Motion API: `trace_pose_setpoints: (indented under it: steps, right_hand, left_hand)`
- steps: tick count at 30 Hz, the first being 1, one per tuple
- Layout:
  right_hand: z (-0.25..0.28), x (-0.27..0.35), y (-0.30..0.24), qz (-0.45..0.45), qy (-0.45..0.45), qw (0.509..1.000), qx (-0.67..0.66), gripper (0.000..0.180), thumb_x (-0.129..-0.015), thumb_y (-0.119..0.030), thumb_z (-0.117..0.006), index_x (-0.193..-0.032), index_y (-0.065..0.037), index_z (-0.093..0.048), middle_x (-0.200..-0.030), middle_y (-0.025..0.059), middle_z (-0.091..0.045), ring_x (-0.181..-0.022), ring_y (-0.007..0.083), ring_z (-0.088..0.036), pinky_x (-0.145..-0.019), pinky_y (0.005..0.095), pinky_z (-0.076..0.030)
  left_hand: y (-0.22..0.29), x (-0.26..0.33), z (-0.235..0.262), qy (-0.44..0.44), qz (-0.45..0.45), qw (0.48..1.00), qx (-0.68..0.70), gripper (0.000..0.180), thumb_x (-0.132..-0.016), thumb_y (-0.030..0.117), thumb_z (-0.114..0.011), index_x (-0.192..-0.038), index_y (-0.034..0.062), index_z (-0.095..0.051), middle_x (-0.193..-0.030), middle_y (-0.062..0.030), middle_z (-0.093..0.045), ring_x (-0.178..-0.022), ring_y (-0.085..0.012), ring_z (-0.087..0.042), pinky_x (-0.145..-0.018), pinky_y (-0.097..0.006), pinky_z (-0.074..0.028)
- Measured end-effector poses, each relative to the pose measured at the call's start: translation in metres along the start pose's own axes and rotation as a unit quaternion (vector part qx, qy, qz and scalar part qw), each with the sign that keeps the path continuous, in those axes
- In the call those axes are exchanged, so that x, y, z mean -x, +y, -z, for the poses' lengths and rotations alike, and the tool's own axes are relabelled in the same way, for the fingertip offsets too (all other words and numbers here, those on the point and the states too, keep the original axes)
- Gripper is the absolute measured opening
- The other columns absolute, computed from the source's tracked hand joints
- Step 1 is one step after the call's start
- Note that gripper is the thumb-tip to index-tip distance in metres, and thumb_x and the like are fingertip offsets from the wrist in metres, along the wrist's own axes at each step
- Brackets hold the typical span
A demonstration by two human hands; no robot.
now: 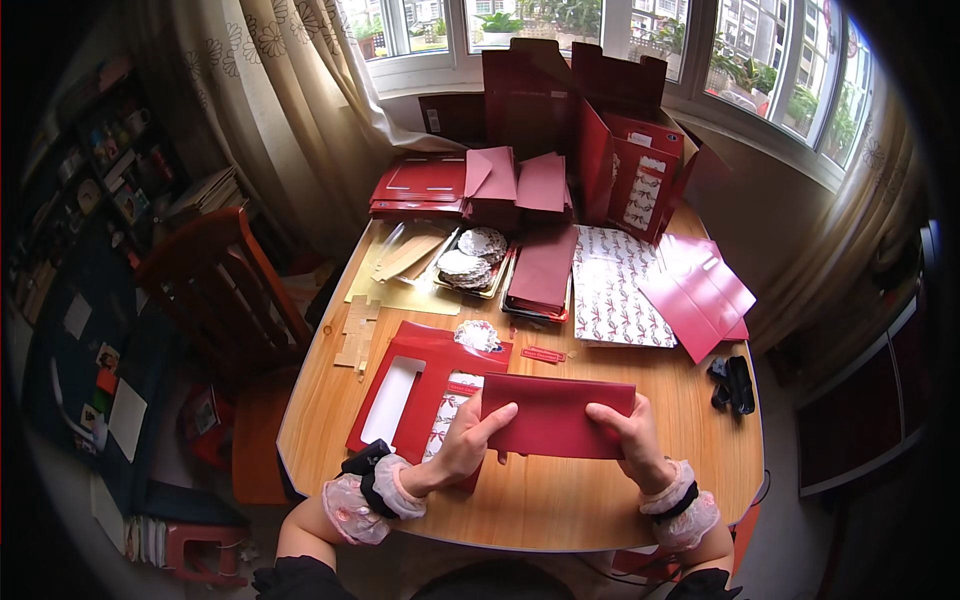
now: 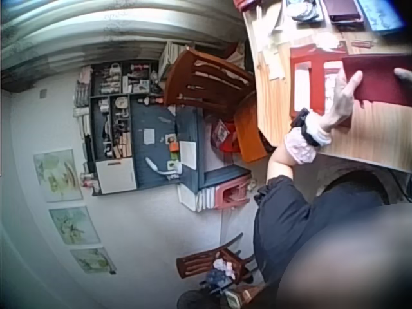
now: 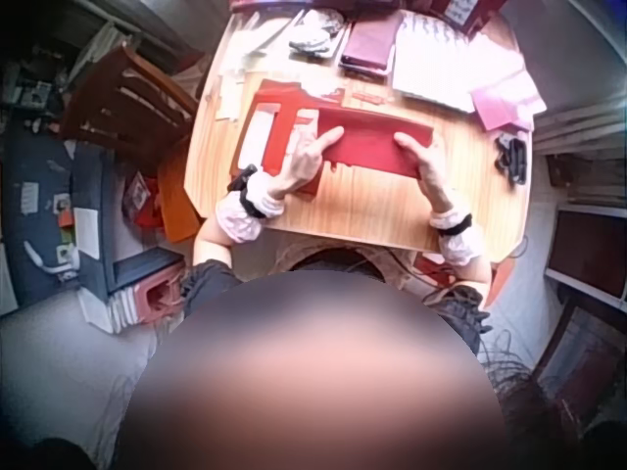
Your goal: The recorder is assembling and folding red paper folders or greeting card envelopes at a desk.
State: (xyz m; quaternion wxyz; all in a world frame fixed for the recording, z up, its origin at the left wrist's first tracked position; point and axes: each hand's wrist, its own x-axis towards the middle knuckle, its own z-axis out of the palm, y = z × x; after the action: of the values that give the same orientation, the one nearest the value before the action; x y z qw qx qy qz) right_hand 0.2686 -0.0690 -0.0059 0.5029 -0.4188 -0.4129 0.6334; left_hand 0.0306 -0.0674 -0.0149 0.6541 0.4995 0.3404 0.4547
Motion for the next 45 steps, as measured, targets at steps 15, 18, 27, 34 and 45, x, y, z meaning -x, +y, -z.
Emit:
trace_pose_setpoints:
  steps: [15,18,27,34,45]
  right_hand:
    - [0.032,-0.007,-0.013,0.053,-0.144,0.969,0.192,0.016,-0.088,-0.001,-0.068,-0.104,0.003,-0.069,-0.096,0.0077,-0.070,-0.091,0.0144,-0.066,-0.079,0.0269,-0.054]
    - [0.037,-0.016,-0.024,0.130,-0.192,0.938,0.259,0.017,-0.087,0.001,-0.067,-0.104,0.003,-0.071,-0.101,0.0105,-0.071,-0.096,0.0167,-0.066,-0.084,0.0288,-0.053]
    - [0.041,-0.024,-0.013,0.127,-0.204,0.935,0.260,0.019,-0.088,-0.001,-0.067,-0.107,0.002,-0.070,-0.103,0.0104,-0.071,-0.097,0.0172,-0.066,-0.085,0.0288,-0.052]
    - [0.048,-0.036,0.002,0.075,-0.229,0.938,0.249,0.019,-0.089,0.000,-0.065,-0.108,0.002,-0.069,-0.101,0.0063,-0.070,-0.095,0.0124,-0.062,-0.086,0.0268,-0.050]
    - [0.057,-0.036,-0.001,0.052,-0.238,0.930,0.275,0.022,-0.089,0.002,-0.064,-0.111,0.000,-0.069,-0.102,0.0039,-0.071,-0.096,0.0104,-0.061,-0.087,0.0257,-0.049]
  left_hand:
    - [-0.007,-0.004,0.014,-0.008,-0.153,0.982,-0.112,0.020,-0.096,0.003,-0.055,-0.115,0.0010,-0.057,-0.105,-0.0093,-0.068,-0.093,-0.0200,-0.068,-0.095,-0.036,-0.049]
    - [-0.002,-0.010,0.016,-0.069,-0.217,0.941,-0.251,0.021,-0.092,0.001,-0.062,-0.113,0.0036,-0.060,-0.107,-0.0078,-0.069,-0.102,-0.0199,-0.067,-0.100,-0.037,-0.045]
    - [-0.001,-0.010,0.008,0.029,-0.343,0.879,-0.329,0.040,-0.084,0.003,-0.072,-0.121,0.0063,-0.054,-0.104,-0.0117,-0.071,-0.088,-0.0267,-0.071,-0.068,-0.032,-0.058]
    - [0.008,-0.010,0.011,-0.045,-0.332,0.739,-0.584,0.049,-0.080,-0.002,-0.064,-0.127,0.0142,-0.060,-0.101,-0.0046,-0.063,-0.071,-0.0200,-0.066,-0.054,-0.030,-0.056]
    - [0.005,-0.008,0.006,-0.087,-0.330,0.720,-0.604,0.057,-0.079,-0.005,-0.057,-0.134,0.0116,-0.056,-0.101,-0.0071,-0.062,-0.079,-0.0210,-0.066,-0.062,-0.031,-0.058]
